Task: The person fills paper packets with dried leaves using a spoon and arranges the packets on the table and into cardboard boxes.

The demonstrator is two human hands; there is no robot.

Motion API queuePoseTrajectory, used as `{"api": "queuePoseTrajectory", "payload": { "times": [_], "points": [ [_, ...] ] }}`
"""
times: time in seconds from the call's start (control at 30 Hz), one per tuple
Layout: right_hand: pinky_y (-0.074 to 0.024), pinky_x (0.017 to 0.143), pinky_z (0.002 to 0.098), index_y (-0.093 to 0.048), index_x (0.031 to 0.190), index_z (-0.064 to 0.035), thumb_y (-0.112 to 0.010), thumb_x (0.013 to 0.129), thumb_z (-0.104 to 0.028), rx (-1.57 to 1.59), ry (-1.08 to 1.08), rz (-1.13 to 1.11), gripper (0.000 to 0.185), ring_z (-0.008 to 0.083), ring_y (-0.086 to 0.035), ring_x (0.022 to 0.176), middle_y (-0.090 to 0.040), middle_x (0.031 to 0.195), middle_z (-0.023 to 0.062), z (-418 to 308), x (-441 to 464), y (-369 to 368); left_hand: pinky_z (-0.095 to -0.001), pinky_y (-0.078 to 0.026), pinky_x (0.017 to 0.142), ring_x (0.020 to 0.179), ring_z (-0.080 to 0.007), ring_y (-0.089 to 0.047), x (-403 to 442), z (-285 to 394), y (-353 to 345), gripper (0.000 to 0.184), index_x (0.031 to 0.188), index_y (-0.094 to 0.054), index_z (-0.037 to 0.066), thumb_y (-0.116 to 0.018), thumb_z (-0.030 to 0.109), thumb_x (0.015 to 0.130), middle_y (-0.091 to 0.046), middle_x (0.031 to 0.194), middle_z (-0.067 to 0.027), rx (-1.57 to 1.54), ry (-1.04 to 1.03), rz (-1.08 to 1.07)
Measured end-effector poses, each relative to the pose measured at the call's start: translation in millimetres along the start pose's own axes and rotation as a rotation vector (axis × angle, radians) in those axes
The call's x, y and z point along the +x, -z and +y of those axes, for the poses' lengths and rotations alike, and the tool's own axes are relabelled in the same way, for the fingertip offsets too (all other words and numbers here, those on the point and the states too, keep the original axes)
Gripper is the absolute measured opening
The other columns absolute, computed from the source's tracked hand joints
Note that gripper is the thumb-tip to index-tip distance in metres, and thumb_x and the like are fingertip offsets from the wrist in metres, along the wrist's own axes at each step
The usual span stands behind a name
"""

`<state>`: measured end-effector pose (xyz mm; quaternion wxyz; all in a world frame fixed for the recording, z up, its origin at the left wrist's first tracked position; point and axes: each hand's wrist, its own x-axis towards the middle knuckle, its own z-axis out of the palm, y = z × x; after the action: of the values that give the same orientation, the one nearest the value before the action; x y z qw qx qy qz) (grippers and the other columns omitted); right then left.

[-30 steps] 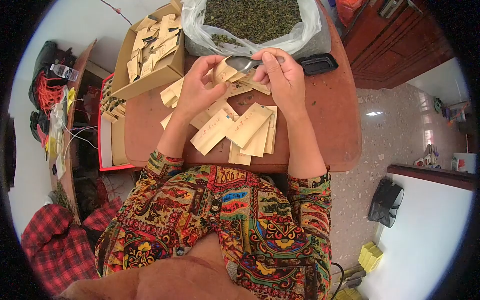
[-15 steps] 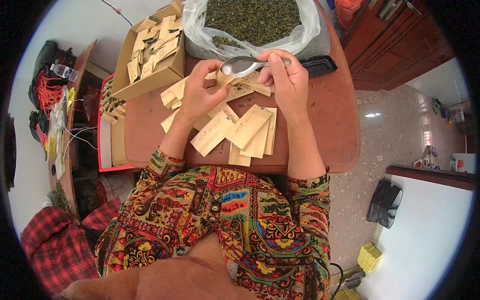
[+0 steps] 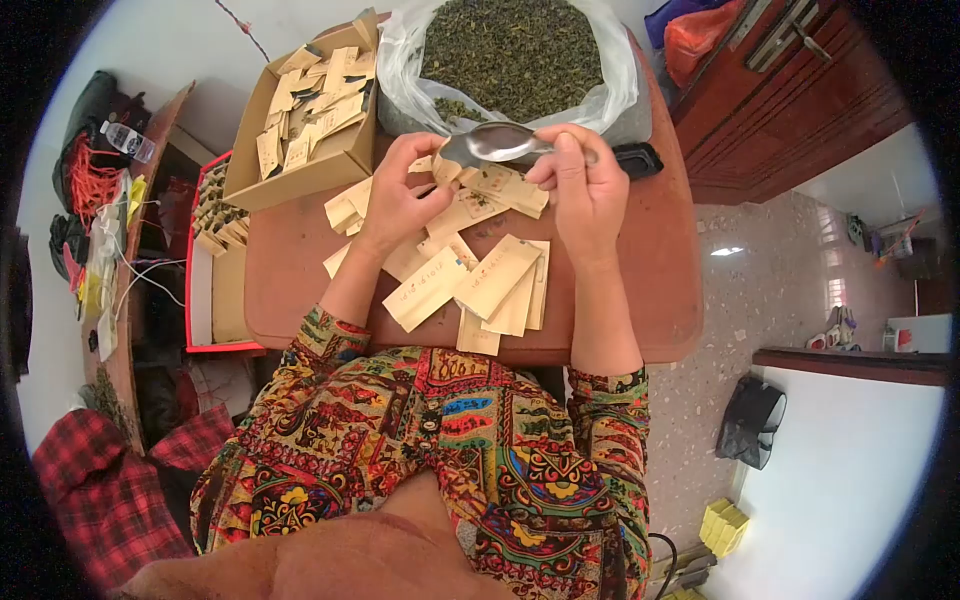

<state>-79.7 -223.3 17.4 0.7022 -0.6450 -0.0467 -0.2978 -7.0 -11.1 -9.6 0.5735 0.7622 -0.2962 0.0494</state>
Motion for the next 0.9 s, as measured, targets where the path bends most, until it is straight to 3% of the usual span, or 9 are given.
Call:
{"api": "queuePoseTrajectory", "payload": {
  "times": [0.17, 0.3, 0.33, 0.43, 0.47, 0.57, 0.7, 0.8, 0.9],
  "points": [
    [-0.0402, 0.054, 0.0177, -0.066, 0.111, -0.0029, -0.047, 0.107, -0.026, 0.000, -0.044, 0.034, 0.030, 0.0027, -0.050, 0.060, -0.068, 0.074, 0.0031, -2, 41, 10, -0.0319, -0.060, 0.087, 0.115, -0.0171, -0.056, 9, 3, 6, 0.047, 0.122, -0.058, 0.004, -0.073, -0.001, 0.078, -0.050, 0.122, -0.0053, -0.038, 0.026, 0.060],
    [-0.0450, 0.059, 0.0200, -0.066, 0.116, -0.0023, -0.046, 0.106, -0.025, -0.212, -0.033, -0.085, 0.032, 0.0057, -0.056, 0.067, -0.070, 0.081, 0.0033, 11, 77, -4, -0.0311, -0.060, 0.086, 0.110, -0.0161, -0.057, 14, -6, 8, 0.045, 0.122, -0.057, 0.001, -0.073, -0.001, 0.079, -0.050, 0.120, -0.0047, -0.073, 0.027, 0.081],
    [-0.0498, 0.065, 0.0236, -0.065, 0.120, -0.0020, -0.047, 0.105, -0.023, -0.253, -0.019, -0.158, 0.031, 0.0094, -0.061, 0.072, -0.072, 0.085, 0.0042, 14, 83, -11, -0.0310, -0.060, 0.086, 0.109, -0.0159, -0.058, 14, -8, 9, 0.045, 0.122, -0.057, 0.001, -0.072, -0.001, 0.080, -0.050, 0.120, -0.0046, -0.075, 0.026, 0.084],
    [-0.0526, 0.070, 0.0277, -0.064, 0.123, -0.0036, -0.047, 0.104, -0.021, -0.312, 0.118, -0.286, 0.030, 0.0126, -0.064, 0.076, -0.073, 0.087, 0.0057, 40, 102, -32, -0.0308, -0.059, 0.087, 0.109, -0.0151, -0.058, 15, -17, 13, 0.045, 0.122, -0.057, 0.001, -0.072, -0.001, 0.080, -0.050, 0.119, -0.0043, -0.092, 0.048, 0.098],
    [-0.0532, 0.077, 0.0321, -0.064, 0.124, -0.0058, -0.048, 0.103, -0.018, -0.360, 0.095, -0.330, 0.029, 0.0177, -0.067, 0.081, -0.073, 0.090, 0.0072, 41, 105, -36, -0.0301, -0.058, 0.088, 0.109, -0.0144, -0.058, 15, -17, 14, 0.045, 0.122, -0.057, 0.002, -0.072, 0.000, 0.080, -0.052, 0.117, -0.0039, -0.080, 0.064, 0.106],
    [-0.0518, 0.080, 0.0337, -0.065, 0.123, -0.0075, -0.049, 0.102, -0.016, -0.498, 0.132, -0.558, 0.028, 0.0208, -0.067, 0.085, -0.073, 0.091, 0.0074, 55, 112, -31, -0.0287, -0.058, 0.080, 0.099, -0.0158, -0.061, 16, -16, 18, 0.046, 0.117, -0.060, 0.004, -0.075, 0.004, 0.074, -0.056, 0.113, -0.0061, -0.059, 0.054, 0.172],
    [-0.0505, 0.083, 0.0360, -0.068, 0.117, -0.0081, -0.050, 0.099, -0.014, -0.766, 0.218, -0.686, 0.026, 0.0236, -0.067, 0.088, -0.071, 0.088, 0.0083, 44, 113, -6, -0.0287, -0.056, 0.081, 0.098, -0.0162, -0.062, 20, -24, 19, 0.047, 0.118, -0.060, 0.003, -0.076, 0.004, 0.073, -0.057, 0.112, -0.0067, -0.111, 0.045, 0.193],
    [-0.0512, 0.080, 0.0388, -0.068, 0.116, -0.0069, -0.047, 0.100, -0.016, -0.754, 0.175, -0.602, 0.027, 0.0261, -0.067, 0.084, -0.071, 0.087, 0.0101, 40, 110, 4, -0.0290, -0.055, 0.082, 0.098, -0.0169, -0.062, 26, -21, 16, 0.047, 0.117, -0.060, 0.003, -0.076, 0.006, 0.073, -0.058, 0.111, -0.0070, -0.122, 0.059, 0.196],
    [-0.0514, 0.076, 0.0416, -0.067, 0.115, -0.0044, -0.044, 0.101, -0.020, -0.670, 0.119, -0.305, 0.031, 0.0291, -0.068, 0.080, -0.071, 0.085, 0.0130, 40, 109, 5, -0.0294, -0.054, 0.088, 0.107, -0.0136, -0.060, 28, -10, 15, 0.045, 0.122, -0.058, 0.002, -0.072, 0.003, 0.080, -0.060, 0.112, -0.0044, -0.011, 0.036, 0.151]
  ]
}}
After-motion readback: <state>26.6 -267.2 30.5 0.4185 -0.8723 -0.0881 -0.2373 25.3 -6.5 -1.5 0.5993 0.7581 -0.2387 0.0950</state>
